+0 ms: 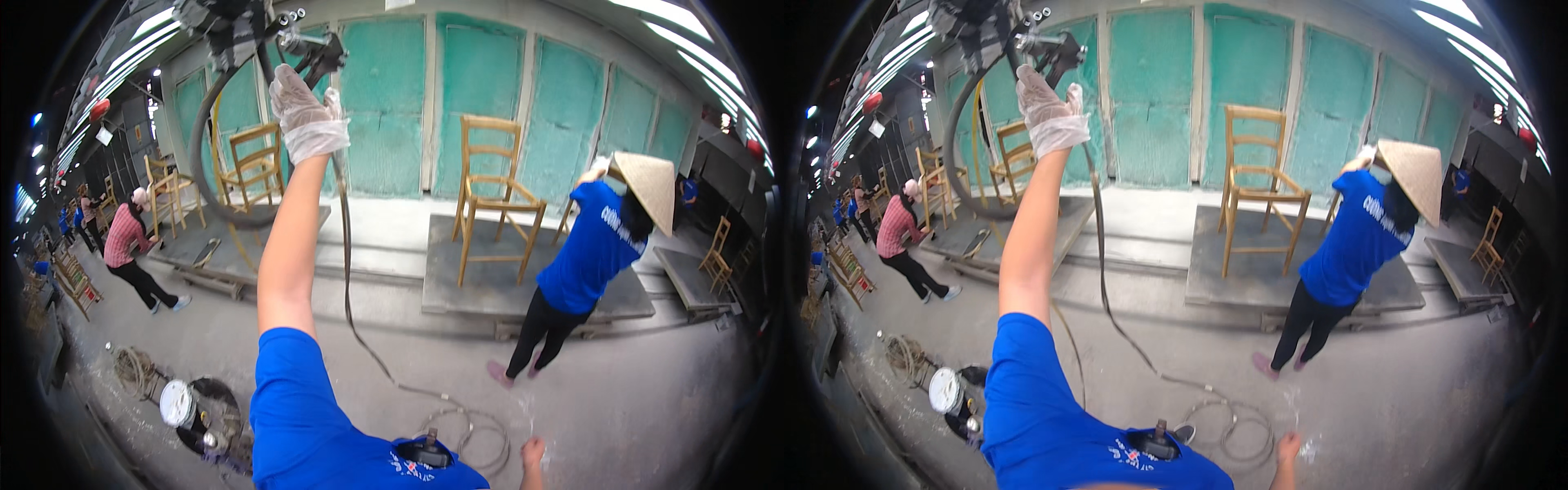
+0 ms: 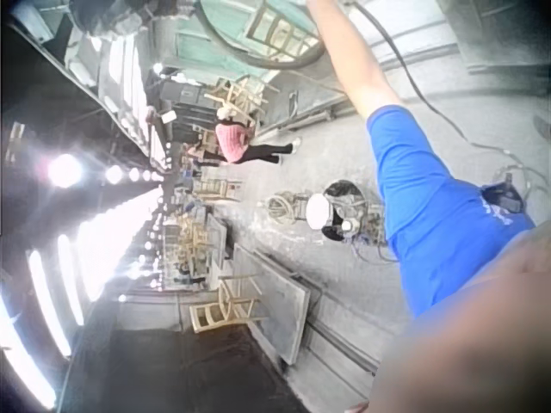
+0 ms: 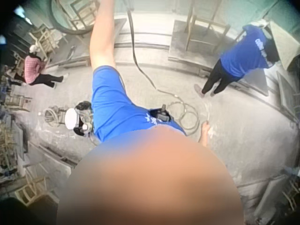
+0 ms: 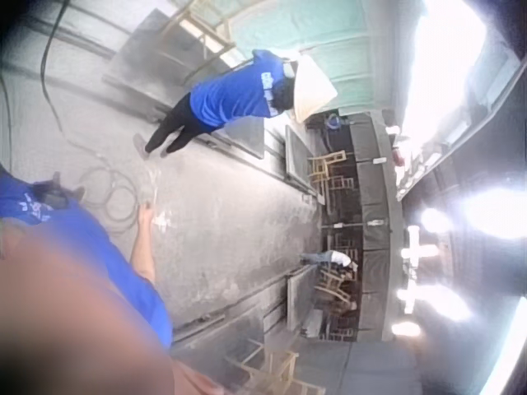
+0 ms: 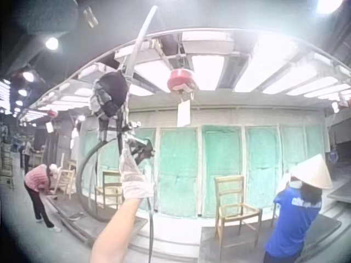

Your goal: The person puts on disposable gloves and picks up a spray gun. They then spray a clear finish onto several wooden chair frames in a workshop, moving around each chair to cover all sides.

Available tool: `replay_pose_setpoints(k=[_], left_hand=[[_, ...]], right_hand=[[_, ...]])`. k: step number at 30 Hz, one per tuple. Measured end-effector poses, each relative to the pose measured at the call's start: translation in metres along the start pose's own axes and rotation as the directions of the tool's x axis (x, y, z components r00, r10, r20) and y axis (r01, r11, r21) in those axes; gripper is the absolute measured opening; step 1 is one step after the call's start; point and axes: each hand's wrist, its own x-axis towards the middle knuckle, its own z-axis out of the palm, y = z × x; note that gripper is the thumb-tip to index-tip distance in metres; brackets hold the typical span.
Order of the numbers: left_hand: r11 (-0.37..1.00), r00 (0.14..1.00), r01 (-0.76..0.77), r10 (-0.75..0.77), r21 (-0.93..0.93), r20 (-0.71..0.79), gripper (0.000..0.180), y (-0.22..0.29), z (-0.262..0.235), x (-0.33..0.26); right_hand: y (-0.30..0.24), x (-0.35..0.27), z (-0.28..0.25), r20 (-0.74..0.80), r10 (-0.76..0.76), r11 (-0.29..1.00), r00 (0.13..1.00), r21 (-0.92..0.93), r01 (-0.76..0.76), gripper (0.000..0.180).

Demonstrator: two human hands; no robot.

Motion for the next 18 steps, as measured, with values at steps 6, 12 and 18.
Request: replay_pose_setpoints(k=[6, 12, 18], left_hand=[[0.980, 0.981, -0.016, -0.023, -0.199, -0.191, 0.089, 0.000, 0.039, 0.056], [0.678, 0.965, 0.117, -0.249, -0.726, -0.077, 0.048, -0.001, 0.083, 0.049], [0.059, 0.739, 0.612, -0.398, -0.789, 0.543, 0.036, 0.072, 0.062, -0.042]], right_hand=[[-0.030, -0.109, 0.026, 0.370, 0.620, 0.782, 0.692, -0.359, -0.509, 0.019], [-0.114, -0.085, 0.027, 0.431, 0.670, 0.742, 0.604, -0.370, -0.559, 0.018], [-0.078, -0.059, -0.014, 0.353, 0.674, 0.728, 0.649, -0.170, -0.664, 0.017]])
